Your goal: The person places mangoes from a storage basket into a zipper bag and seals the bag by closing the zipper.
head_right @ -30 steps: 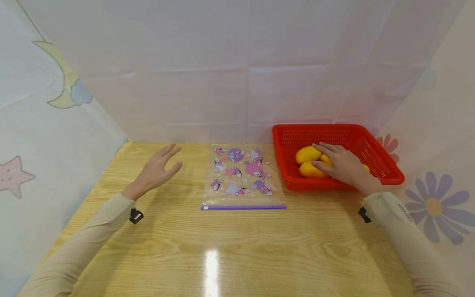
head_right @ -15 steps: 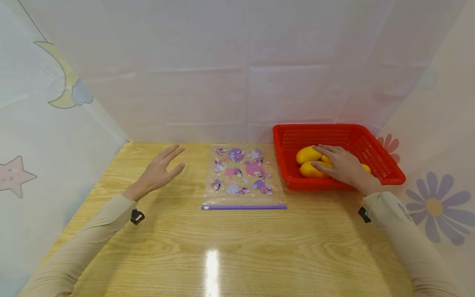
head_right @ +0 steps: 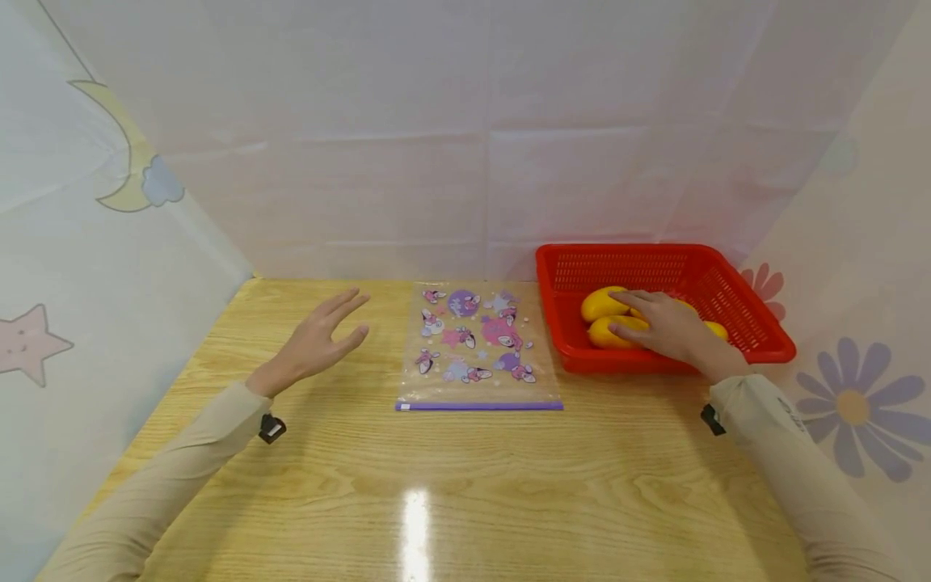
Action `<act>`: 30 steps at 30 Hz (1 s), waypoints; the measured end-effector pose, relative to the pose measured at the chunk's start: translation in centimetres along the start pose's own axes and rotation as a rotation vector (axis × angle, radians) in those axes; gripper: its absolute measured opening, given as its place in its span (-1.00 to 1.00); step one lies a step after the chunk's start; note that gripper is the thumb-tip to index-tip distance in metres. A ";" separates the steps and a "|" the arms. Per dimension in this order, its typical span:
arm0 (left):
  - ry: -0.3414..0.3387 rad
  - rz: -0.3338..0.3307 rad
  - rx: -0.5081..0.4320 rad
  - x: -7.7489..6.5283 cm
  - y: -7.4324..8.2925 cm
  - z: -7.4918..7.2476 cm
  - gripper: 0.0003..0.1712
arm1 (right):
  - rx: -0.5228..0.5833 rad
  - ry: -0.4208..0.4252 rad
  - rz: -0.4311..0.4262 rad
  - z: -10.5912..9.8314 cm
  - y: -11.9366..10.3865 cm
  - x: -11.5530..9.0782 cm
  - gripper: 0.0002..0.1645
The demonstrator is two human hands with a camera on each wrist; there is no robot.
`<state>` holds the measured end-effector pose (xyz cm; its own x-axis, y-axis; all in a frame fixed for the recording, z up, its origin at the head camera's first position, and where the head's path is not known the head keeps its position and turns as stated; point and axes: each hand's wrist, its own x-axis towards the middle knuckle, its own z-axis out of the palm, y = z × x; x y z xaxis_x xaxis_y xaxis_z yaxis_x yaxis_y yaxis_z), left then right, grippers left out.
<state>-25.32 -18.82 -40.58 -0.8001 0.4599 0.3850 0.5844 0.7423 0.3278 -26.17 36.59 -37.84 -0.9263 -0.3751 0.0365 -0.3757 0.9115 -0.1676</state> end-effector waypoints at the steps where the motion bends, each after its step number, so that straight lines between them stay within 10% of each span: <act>1: -0.001 0.005 0.001 0.0 0.1 0.0 -0.33 | 0.000 0.000 -0.003 0.0 0.0 0.0 -0.18; 30: -0.052 0.109 0.021 -1.0 2.0 1.9 -0.32 | -0.034 0.016 -0.101 0.2 -0.3 0.5 -0.25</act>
<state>-23.64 -16.84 -41.97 -0.7384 0.5623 0.3722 0.6656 0.6966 0.2680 -26.48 36.11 -37.99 -0.8838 -0.4629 0.0677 -0.4678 0.8744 -0.1287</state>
